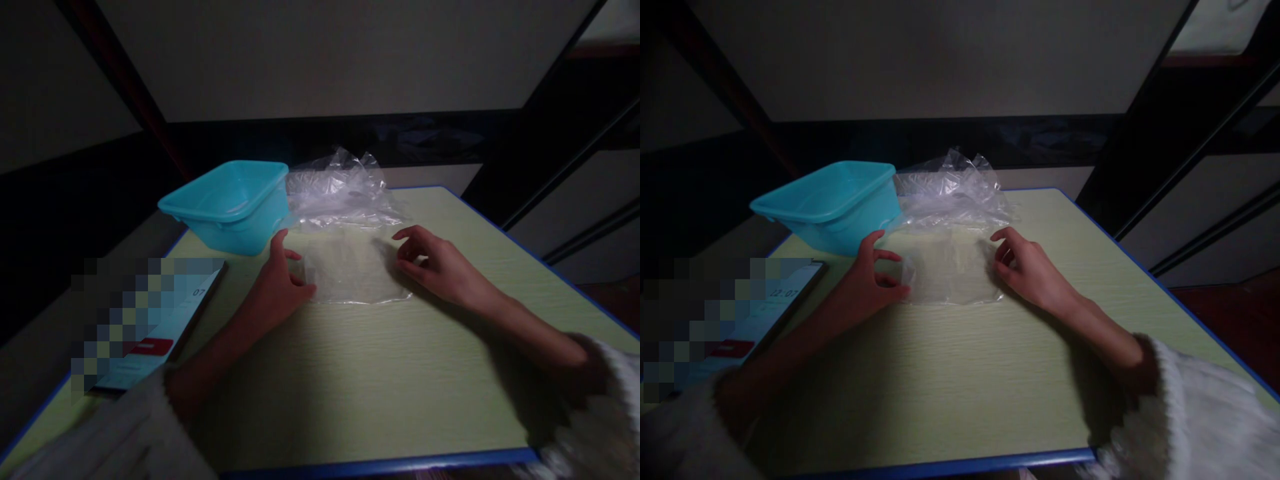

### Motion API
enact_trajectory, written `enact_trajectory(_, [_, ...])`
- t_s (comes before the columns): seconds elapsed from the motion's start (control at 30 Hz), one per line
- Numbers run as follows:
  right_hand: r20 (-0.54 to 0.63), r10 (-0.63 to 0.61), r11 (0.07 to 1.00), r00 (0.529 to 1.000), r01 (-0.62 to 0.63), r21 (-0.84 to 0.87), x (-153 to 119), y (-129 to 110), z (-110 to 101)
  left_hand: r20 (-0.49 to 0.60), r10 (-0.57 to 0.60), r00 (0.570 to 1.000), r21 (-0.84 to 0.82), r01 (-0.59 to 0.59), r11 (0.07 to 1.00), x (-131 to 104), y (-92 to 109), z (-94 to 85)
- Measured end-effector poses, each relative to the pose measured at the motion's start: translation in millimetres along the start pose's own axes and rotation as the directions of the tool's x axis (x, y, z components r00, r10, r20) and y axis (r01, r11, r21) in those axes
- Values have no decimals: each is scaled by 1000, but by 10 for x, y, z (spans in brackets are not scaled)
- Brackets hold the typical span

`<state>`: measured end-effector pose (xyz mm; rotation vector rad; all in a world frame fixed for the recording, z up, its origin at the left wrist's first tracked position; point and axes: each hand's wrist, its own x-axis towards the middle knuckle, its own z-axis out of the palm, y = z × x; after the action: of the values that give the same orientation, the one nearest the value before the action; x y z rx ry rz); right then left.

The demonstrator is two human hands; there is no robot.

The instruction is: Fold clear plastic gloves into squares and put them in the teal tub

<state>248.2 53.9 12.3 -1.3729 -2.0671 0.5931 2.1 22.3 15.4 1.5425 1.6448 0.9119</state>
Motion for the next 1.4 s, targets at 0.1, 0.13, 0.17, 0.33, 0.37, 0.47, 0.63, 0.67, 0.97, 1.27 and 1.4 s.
enact_trajectory(0.1, [-17, -45, 999, 999, 46, 28, 38, 15, -10, -39, 1, 999, -10, -1, 1000, 21, -4, 9])
enact_trajectory(0.13, [-13, -58, 998, 998, 59, 26, 50, 23, -12, -50, 7, 999, -11, -7, 1000, 28, -8, 11])
enact_trajectory(0.17, [-6, -71, 997, 997, 71, 16, 62, 33, -12, -56, 13, 998, -13, -13, 1000, 33, -13, 13])
enact_trajectory(0.33, [58, -114, 992, 992, 116, -38, 98, 95, 10, -62, 40, 997, -14, -41, 999, 42, -38, 19])
enact_trajectory(0.37, [73, -122, 991, 990, 125, -46, 102, 110, 16, -62, 43, 997, -8, -44, 999, 43, -41, 22])
enact_trajectory(0.47, [101, -153, 983, 983, 161, -83, 113, 156, 35, -73, 49, 996, 13, -48, 999, 52, -47, 35])
enact_trajectory(0.63, [98, -187, 974, 977, 197, -112, 124, 205, 47, -83, 41, 996, 41, -38, 998, 57, -44, 45])
enact_trajectory(0.67, [99, -186, 974, 977, 197, -115, 123, 207, 47, -84, 40, 996, 47, -37, 998, 53, -41, 43])
enact_trajectory(0.97, [102, -192, 968, 976, 205, -145, 119, 194, 48, -78, 46, 996, 49, -42, 998, 40, -46, 32])
enact_trajectory(1.27, [102, -213, 960, 972, 228, -162, 121, 241, 63, -237, 51, 970, -21, -58, 998, 208, -92, 64])
enact_trajectory(1.4, [102, -206, 963, 973, 221, -158, 119, 245, 67, -255, 54, 965, -21, -62, 998, 242, -101, 78])
